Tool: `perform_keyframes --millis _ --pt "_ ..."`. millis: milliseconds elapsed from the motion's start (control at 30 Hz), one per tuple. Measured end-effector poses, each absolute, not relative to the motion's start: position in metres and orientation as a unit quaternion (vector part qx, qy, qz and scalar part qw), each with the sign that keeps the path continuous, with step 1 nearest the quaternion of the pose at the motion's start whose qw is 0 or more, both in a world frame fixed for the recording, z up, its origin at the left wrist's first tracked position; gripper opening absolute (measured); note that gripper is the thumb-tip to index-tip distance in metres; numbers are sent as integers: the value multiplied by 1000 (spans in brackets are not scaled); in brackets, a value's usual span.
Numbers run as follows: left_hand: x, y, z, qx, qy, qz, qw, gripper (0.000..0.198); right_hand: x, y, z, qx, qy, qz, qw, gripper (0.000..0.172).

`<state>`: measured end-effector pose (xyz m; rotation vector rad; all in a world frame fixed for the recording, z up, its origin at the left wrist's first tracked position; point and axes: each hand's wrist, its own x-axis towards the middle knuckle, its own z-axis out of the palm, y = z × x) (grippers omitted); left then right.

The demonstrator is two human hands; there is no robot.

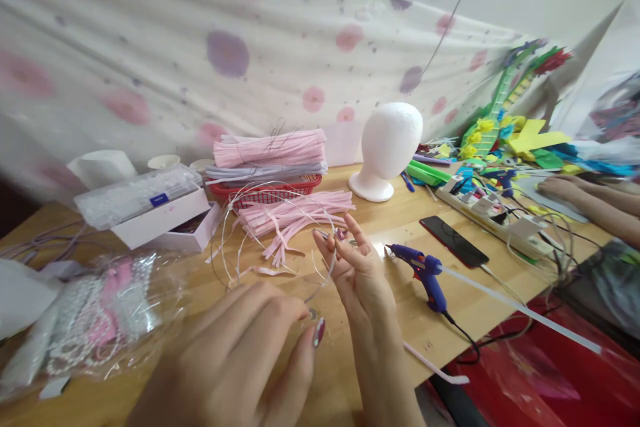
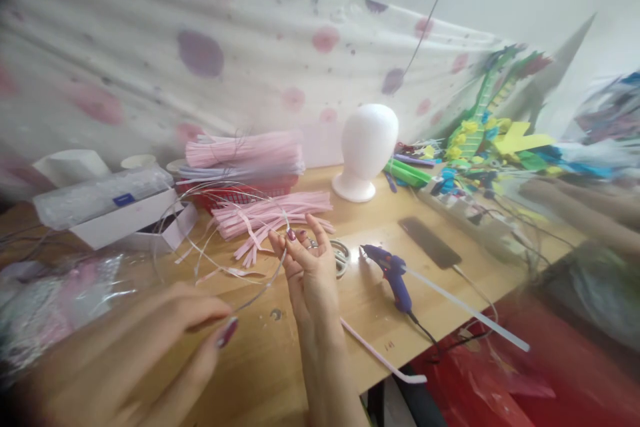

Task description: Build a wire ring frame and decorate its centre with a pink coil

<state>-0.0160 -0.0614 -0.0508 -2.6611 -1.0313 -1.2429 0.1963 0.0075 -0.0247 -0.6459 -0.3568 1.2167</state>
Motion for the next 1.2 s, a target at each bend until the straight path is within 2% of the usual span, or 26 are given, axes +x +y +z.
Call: perform_keyframes --millis 67,133,167,267,400,533,700,800,933,1067,1200 --pt "21 -42 -13 -857 -375 -354 15 15 193 9 -25 -295 -152 542 772 60" --pt "46 -29 6 -843 -407 -349 34 25 189 11 -24 -292 -140 528 785 61" --pt "53 -25 8 -840 -428 -335 12 28 188 11 -23 -289 -135 518 794 63" --pt "58 -15 -2 -817 -475 -309 -105 26 185 13 -19 -290 -129 483 816 66" --pt "54 -9 -17 -766 -499 -343 -216 25 187 12 -16 -310 -146 446 827 65" --pt "57 -6 -17 -722 -484 -370 -329 27 190 11 -18 -314 -147 438 830 63" --pt "67 -3 -17 -587 -422 -413 -553 30 188 11 -19 -318 -144 424 836 60" --pt "74 -3 -16 -522 -381 -446 -619 30 186 9 -18 -311 -137 421 841 58" --pt "78 -3 -12 -524 -363 -460 -618 28 186 8 -18 -309 -136 430 837 58" --pt "70 -2 -9 -610 -394 -464 -508 10 188 8 -23 -316 -143 443 827 56" --pt "61 1 -6 -663 -391 -458 -446 14 191 10 -33 -313 -159 468 811 53"
